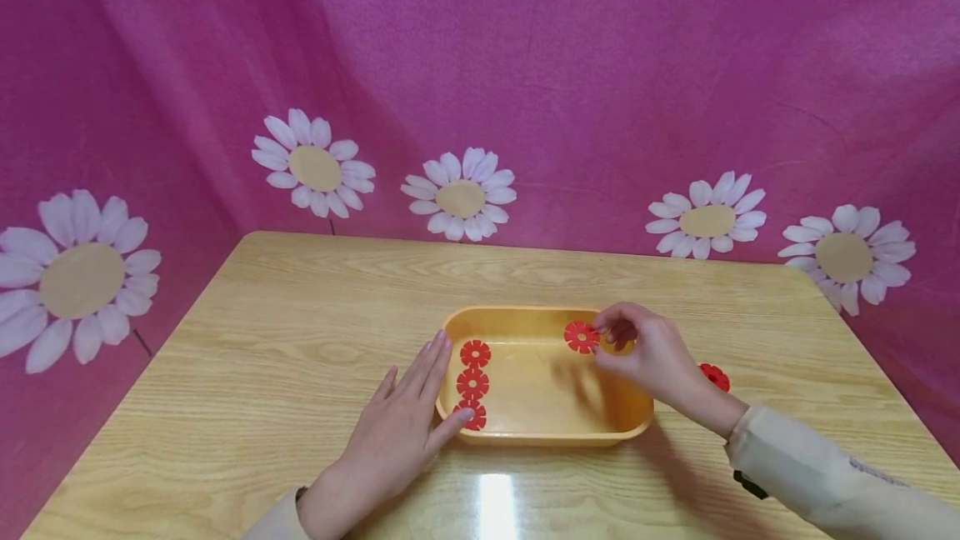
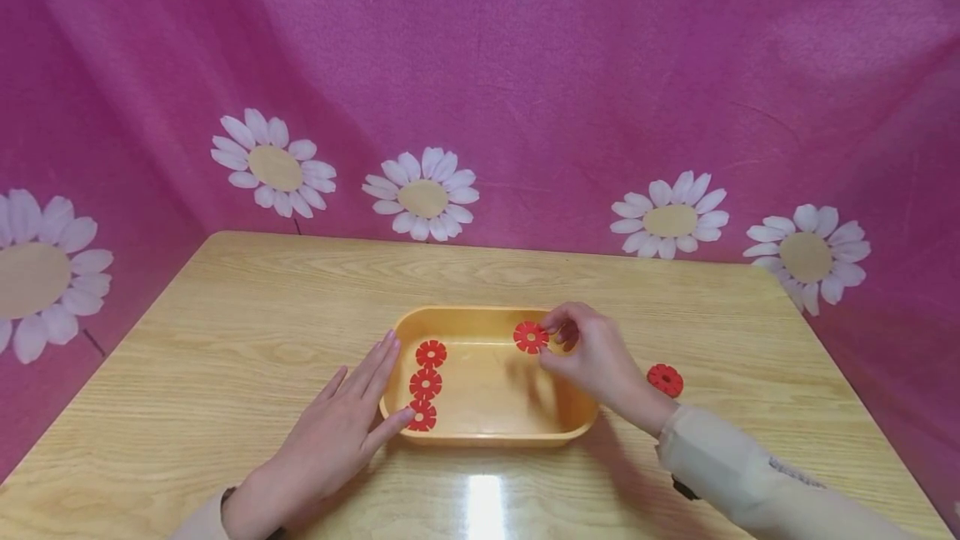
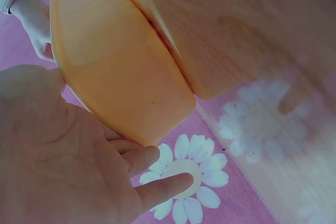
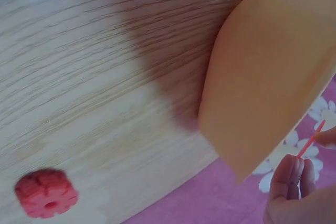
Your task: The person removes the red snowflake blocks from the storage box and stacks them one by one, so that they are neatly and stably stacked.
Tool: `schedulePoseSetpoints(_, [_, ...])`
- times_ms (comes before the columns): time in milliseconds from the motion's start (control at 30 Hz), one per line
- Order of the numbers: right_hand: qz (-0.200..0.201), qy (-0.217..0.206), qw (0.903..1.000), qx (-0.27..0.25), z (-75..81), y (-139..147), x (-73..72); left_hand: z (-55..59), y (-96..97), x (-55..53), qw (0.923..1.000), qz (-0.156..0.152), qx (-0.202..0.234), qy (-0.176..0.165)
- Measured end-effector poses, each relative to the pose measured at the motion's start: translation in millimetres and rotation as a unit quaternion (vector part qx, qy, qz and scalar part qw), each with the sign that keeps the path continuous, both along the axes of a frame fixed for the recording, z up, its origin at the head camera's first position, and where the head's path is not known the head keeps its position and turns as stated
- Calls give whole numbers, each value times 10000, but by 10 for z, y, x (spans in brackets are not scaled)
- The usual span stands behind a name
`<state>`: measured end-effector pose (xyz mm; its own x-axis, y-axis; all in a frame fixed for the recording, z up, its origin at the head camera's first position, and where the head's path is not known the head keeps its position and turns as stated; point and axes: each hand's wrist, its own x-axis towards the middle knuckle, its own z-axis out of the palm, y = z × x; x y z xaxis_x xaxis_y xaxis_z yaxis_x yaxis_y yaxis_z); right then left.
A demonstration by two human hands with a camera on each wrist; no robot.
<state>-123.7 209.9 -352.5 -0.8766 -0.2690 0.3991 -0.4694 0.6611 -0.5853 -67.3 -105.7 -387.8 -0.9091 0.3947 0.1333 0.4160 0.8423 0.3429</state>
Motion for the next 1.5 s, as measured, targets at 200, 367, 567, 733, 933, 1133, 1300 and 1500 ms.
schedulePoseSetpoints(200, [-158, 238, 9996, -56, 22, 181, 46, 2, 3, -3, 10000, 43, -11, -88])
schedulePoseSetpoints(367, [-311, 323, 9990, -84, 6, 333, 70, 4, 3, -3, 9998, 72, -54, -152])
schedulePoseSetpoints(567, [-625, 303, 9976, 39, -6, 533, 115, 2, 3, -8, 9996, 115, -100, -228])
schedulePoseSetpoints(733, [-912, 244, 9953, 201, -31, 735, 168, 3, 3, -7, 9997, 105, -114, -214])
schedulePoseSetpoints(933, [-1196, 228, 9920, 336, -128, 986, 204, 3, 6, 0, 9997, 106, -108, -181])
schedulePoseSetpoints(1133, [-1483, 10, 9877, 500, -268, 1210, 244, 3, 10, 4, 9997, 109, -104, -208])
schedulePoseSetpoints(1300, [-1572, -157, 9855, 623, -366, 1354, 282, 7, 13, -2, 9997, 99, -111, -199])
schedulePoseSetpoints(1500, [-1637, -286, 9828, 802, -478, 1451, 333, 17, 16, -1, 9998, 77, -63, -159])
